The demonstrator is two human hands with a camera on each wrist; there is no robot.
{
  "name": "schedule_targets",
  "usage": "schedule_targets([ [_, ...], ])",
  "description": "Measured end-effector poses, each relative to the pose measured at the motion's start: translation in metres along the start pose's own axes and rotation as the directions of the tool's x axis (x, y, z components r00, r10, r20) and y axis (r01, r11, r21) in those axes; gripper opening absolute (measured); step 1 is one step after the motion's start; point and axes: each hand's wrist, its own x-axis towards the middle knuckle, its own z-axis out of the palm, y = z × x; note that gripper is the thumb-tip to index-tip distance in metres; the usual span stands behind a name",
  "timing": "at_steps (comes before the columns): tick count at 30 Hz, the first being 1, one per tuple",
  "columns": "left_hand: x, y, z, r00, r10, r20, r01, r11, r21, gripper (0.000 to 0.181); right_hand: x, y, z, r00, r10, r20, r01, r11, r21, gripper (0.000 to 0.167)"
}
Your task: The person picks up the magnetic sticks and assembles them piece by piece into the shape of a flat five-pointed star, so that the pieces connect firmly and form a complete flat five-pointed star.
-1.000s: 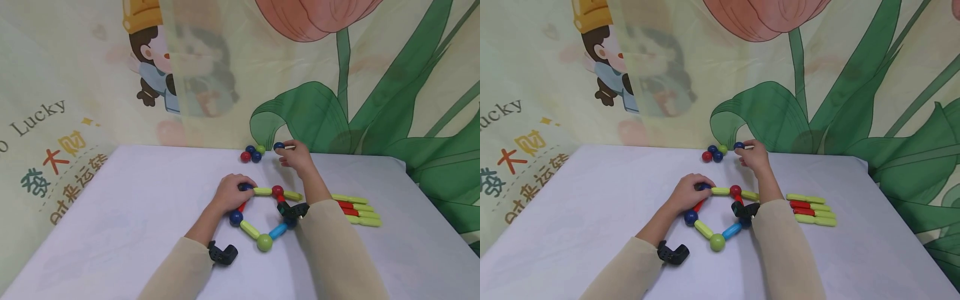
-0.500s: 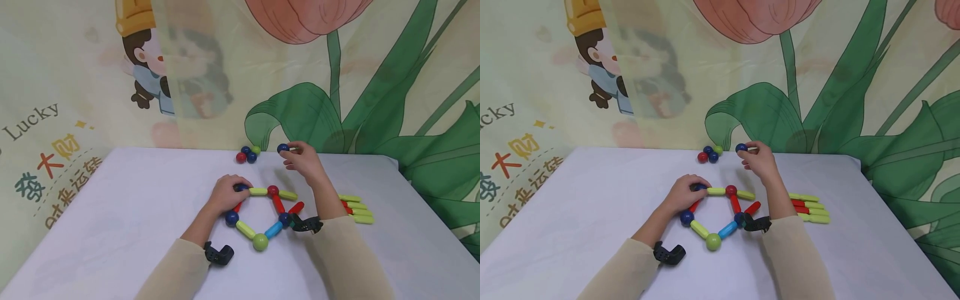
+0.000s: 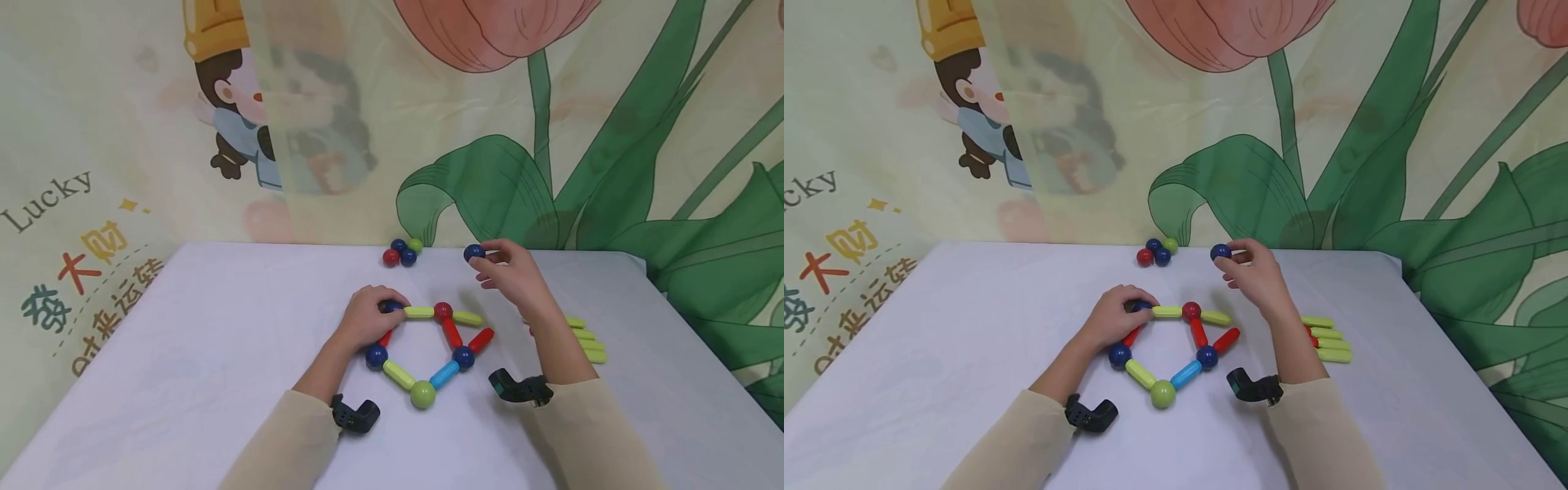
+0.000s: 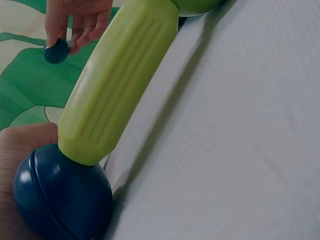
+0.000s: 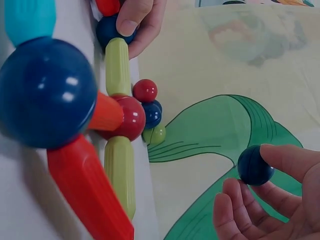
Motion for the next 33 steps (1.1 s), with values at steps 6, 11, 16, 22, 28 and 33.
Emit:
schedule_targets([
  [6, -0.001, -0.001, 0.0, 1.0, -0.003, -0.004, 0.002, 1.0, -0.001, 0.022, -0.011, 0.007, -0.009, 1.0, -0.019, 0.012, 0.02, 0.998, -0.067, 0.061],
  [11, -0.001, 0.0, 0.001, 1.0, 0.001, 0.0, -0.001, 1.0, -0.014, 0.023, -0.025, 0.018, -0.019, 1.0, -0.015, 0.015, 0.017, 0.994, -0.112, 0.06],
  [16, -0.002, 0.001, 0.001, 1.0, -0.004, -0.008, 0.004, 1.0, -0.02, 0.023, -0.036, 0.033, -0.028, 0.999, 0.008, 0.038, -0.003, 0.99, -0.14, 0.061],
  [22, -0.003, 0.0, 0.0, 1.0, -0.006, -0.006, 0.006, 1.0, -0.018, 0.022, -0.043, 0.046, -0.032, 0.996, 0.059, 0.064, -0.046, 0.981, -0.189, 0.062],
  [28, -0.002, -0.001, -0.002, 1.0, -0.006, 0.001, 0.006, 1.0, -0.021, 0.022, -0.048, 0.054, -0.026, 0.983, 0.133, 0.124, -0.102, 0.968, -0.231, 0.058],
  [33, -0.001, -0.001, -0.001, 1.0, 0.0, 0.006, 0.0, 1.0, -0.022, 0.021, -0.052, 0.056, -0.021, 0.977, 0.153, 0.149, -0.11, 0.959, -0.263, 0.053],
])
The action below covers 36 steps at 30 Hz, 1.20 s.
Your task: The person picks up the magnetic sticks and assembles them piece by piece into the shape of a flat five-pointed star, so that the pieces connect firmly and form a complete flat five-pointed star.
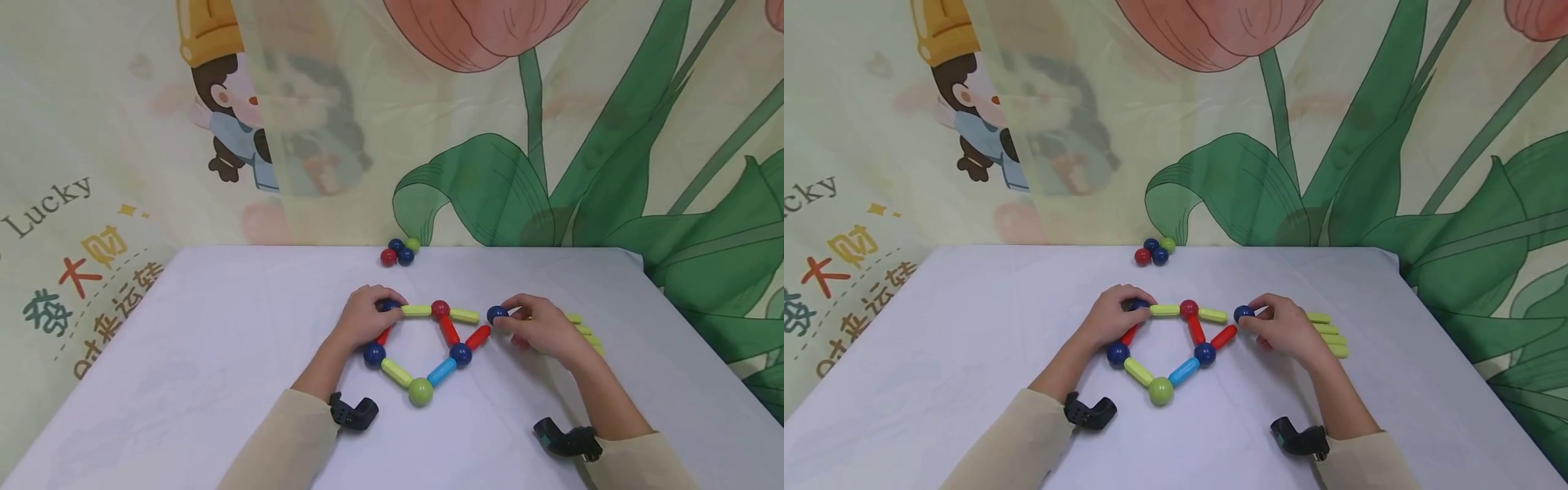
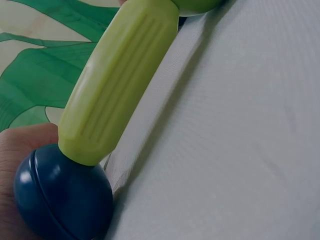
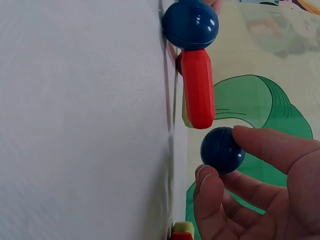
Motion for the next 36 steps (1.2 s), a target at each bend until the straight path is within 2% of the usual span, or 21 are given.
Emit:
schedule_targets([
  [6, 0.0, 0.001, -0.001, 1.0, -0.001, 0.005, 0.001, 1.0, 0.002, 0.022, 0.002, 0.001, 0.005, 1.0, 0.013, 0.026, -0.012, 0.999, -0.032, 0.052],
  [17, -0.001, 0.004, -0.002, 1.0, -0.011, 0.011, 0.011, 1.0, 0.01, 0.022, 0.002, 0.002, 0.011, 1.0, 0.011, 0.021, -0.01, 0.997, -0.072, 0.052],
  [30, -0.002, 0.005, -0.003, 1.0, -0.02, 0.014, 0.02, 1.0, 0.012, 0.022, 0.005, 0.0, 0.019, 1.0, 0.008, -0.022, -0.008, 0.999, -0.04, 0.046],
  [36, -0.002, 0.004, -0.002, 1.0, -0.017, 0.013, 0.017, 1.0, 0.018, 0.022, 0.004, -0.003, 0.02, 0.999, -0.006, -0.045, 0.003, 0.998, -0.063, 0.047],
])
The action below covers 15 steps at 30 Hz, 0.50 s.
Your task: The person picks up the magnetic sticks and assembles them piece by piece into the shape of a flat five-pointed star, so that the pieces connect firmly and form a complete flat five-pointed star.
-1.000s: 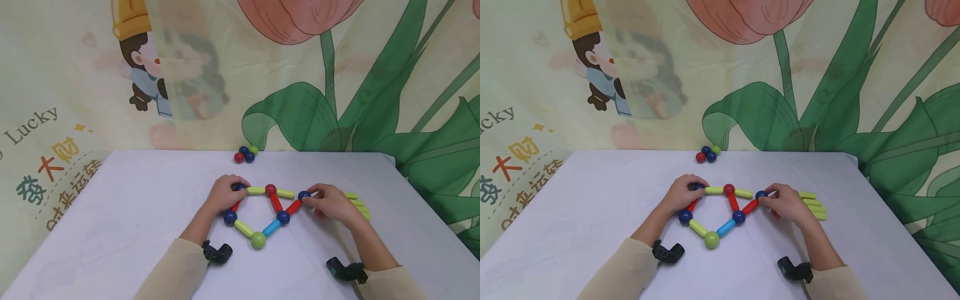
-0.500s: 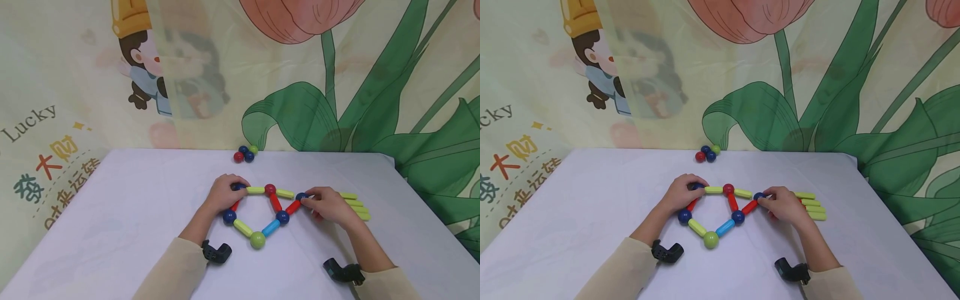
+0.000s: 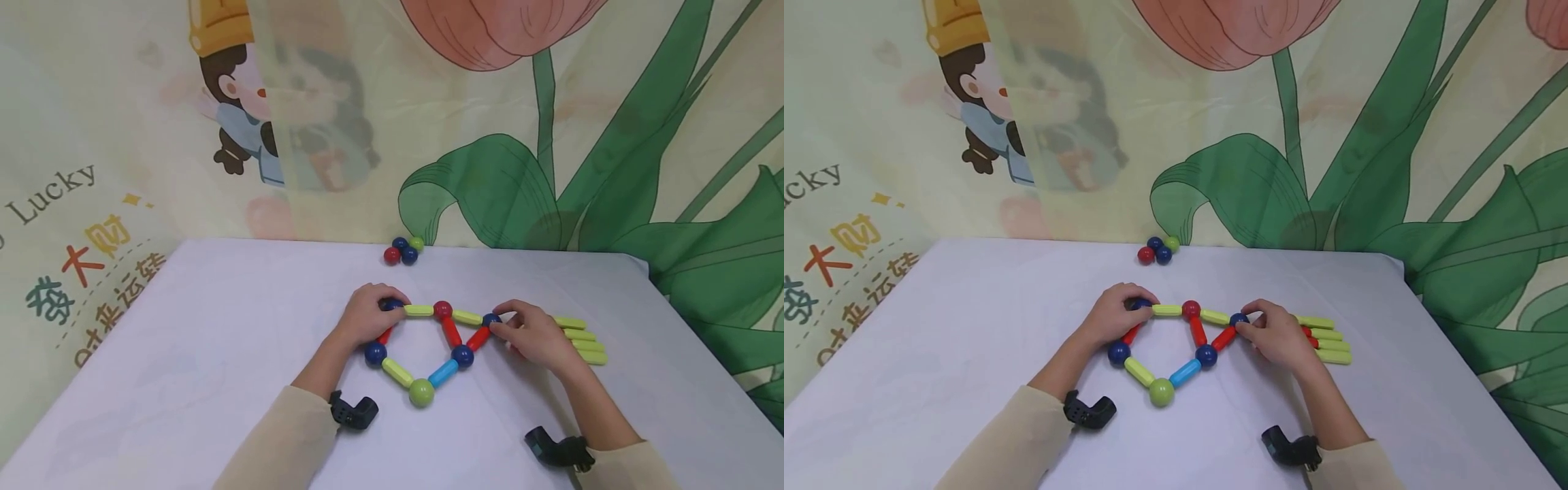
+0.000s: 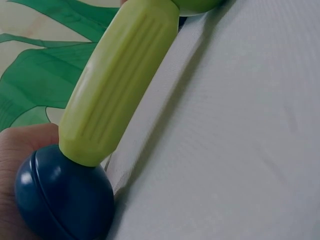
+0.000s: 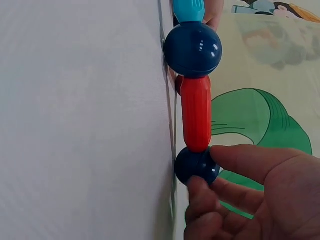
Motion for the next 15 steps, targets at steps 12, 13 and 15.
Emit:
schedule_targets([
  [12, -0.001, 0.001, -0.002, 1.0, -0.017, 0.013, 0.017, 1.0, -0.005, 0.024, 0.002, -0.004, 0.009, 0.994, -0.105, 0.009, 0.102, 0.984, 0.143, 0.046],
  [13, -0.001, 0.001, -0.002, 1.0, -0.018, 0.014, 0.019, 1.0, -0.009, 0.024, 0.002, -0.004, 0.01, 0.994, -0.109, 0.016, 0.105, 0.982, 0.157, 0.045],
  [15, -0.001, 0.002, -0.002, 1.0, -0.022, 0.015, 0.023, 0.999, -0.025, 0.024, 0.001, -0.003, 0.011, 0.992, -0.119, 0.029, 0.112, 0.977, 0.182, 0.045],
])
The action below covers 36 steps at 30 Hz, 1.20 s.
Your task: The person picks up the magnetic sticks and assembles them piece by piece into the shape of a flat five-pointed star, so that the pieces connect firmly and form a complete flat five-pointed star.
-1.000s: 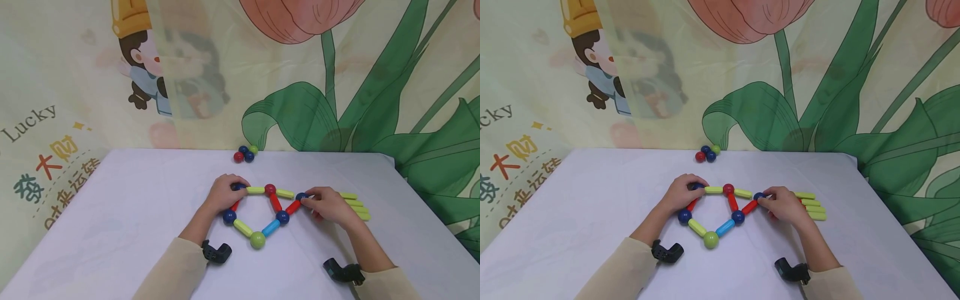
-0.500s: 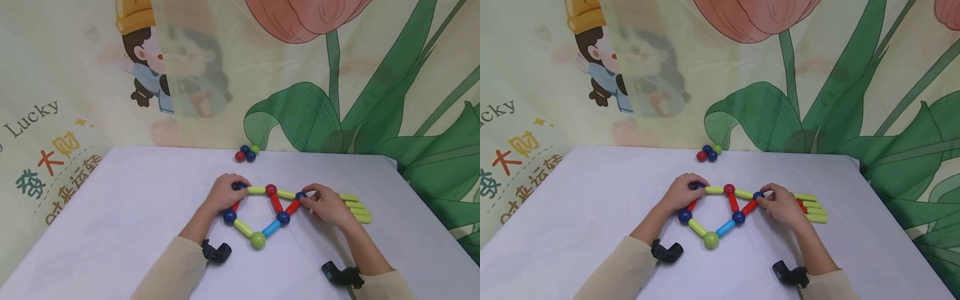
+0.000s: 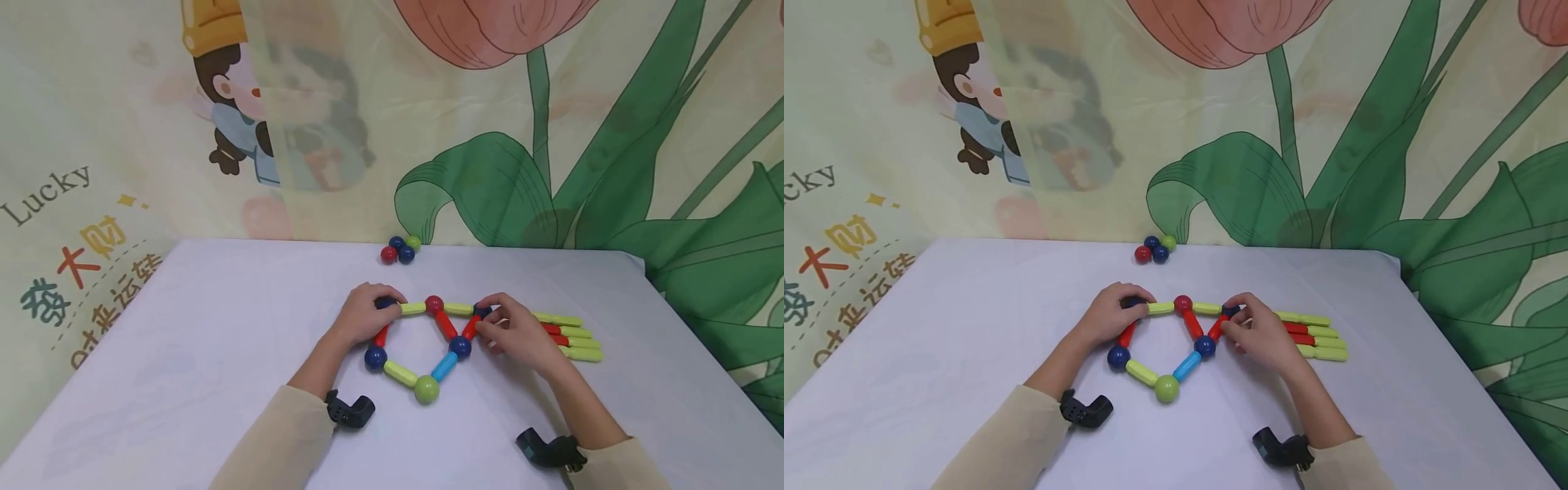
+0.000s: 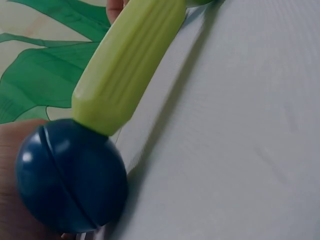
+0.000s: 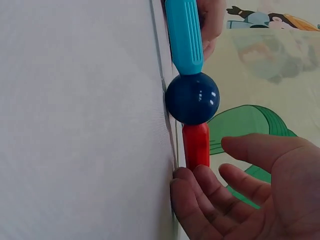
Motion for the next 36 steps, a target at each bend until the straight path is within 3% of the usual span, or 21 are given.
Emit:
schedule_targets([
  [4, -0.001, -0.001, 0.0, 1.0, -0.005, -0.003, 0.005, 0.999, -0.043, 0.023, -0.001, 0.001, 0.002, 0.999, -0.019, 0.026, 0.018, 1.0, 0.023, 0.044],
  [10, 0.001, -0.002, -0.002, 1.0, 0.011, 0.011, -0.01, 0.997, -0.074, 0.026, 0.0, 0.001, 0.005, 0.998, -0.02, 0.059, 0.023, 0.999, -0.043, 0.046],
  [17, 0.002, -0.002, -0.006, 0.999, 0.004, 0.045, 0.0, 0.997, -0.079, 0.03, 0.001, 0.0, 0.006, 0.99, -0.104, 0.092, 0.114, 0.987, -0.115, 0.056],
  [23, 0.002, -0.003, -0.001, 0.999, 0.022, 0.025, -0.02, 0.999, -0.047, 0.017, 0.002, 0.0, 0.011, 0.999, -0.042, 0.014, 0.043, 0.991, -0.128, 0.043],
  [26, 0.002, -0.002, 0.002, 0.999, 0.037, 0.022, -0.037, 0.999, -0.032, 0.029, 0.002, -0.001, 0.012, 1.0, -0.012, -0.008, 0.011, 0.992, -0.124, 0.038],
  [29, 0.002, 0.0, 0.002, 0.998, 0.044, 0.033, -0.043, 0.999, -0.023, 0.032, 0.001, -0.003, 0.012, 1.0, 0.0, -0.012, -0.002, 0.993, -0.116, 0.038],
  [36, 0.002, 0.003, 0.001, 0.998, 0.043, 0.048, -0.041, 0.998, -0.046, 0.014, 0.001, -0.005, 0.014, 1.0, -0.013, 0.004, 0.013, 0.994, -0.109, 0.038],
])
